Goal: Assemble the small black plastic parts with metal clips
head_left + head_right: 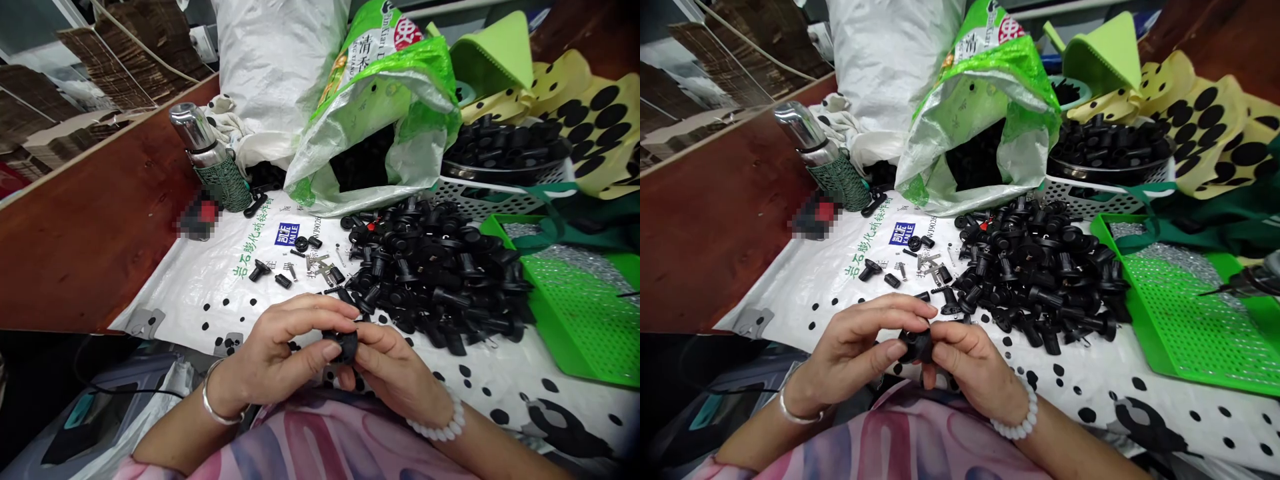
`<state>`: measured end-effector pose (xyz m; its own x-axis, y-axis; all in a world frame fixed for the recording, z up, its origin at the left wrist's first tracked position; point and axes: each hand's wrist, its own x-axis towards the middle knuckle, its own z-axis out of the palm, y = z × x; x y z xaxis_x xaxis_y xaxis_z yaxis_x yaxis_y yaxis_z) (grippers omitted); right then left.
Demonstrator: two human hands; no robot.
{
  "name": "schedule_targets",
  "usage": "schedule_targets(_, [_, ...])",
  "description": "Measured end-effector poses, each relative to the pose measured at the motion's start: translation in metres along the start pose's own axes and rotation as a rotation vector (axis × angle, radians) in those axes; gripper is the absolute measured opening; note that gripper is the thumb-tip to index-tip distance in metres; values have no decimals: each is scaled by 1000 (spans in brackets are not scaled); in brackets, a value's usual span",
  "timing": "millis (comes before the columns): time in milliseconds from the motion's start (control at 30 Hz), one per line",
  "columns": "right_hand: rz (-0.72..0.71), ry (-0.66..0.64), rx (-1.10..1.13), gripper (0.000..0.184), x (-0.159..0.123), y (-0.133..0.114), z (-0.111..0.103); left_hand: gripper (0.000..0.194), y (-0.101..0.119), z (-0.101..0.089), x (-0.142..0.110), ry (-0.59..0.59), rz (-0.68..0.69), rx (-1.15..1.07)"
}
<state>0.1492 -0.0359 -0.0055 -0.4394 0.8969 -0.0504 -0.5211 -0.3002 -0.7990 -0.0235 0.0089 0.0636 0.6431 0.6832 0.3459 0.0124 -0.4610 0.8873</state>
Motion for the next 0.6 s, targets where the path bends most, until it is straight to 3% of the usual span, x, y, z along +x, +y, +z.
schedule_targets(367, [-35,20,-158,22,-4,-1,-5,32,-5,-3,8,-51,-20,46])
schedule_targets(467, [-45,50,-162,23,-2,-1,-4,29,-11,3,6,50,16,62])
schedule_targets(600, [-97,134,-191,26,2,-1,-2,24,-25,13,3,286,10,108])
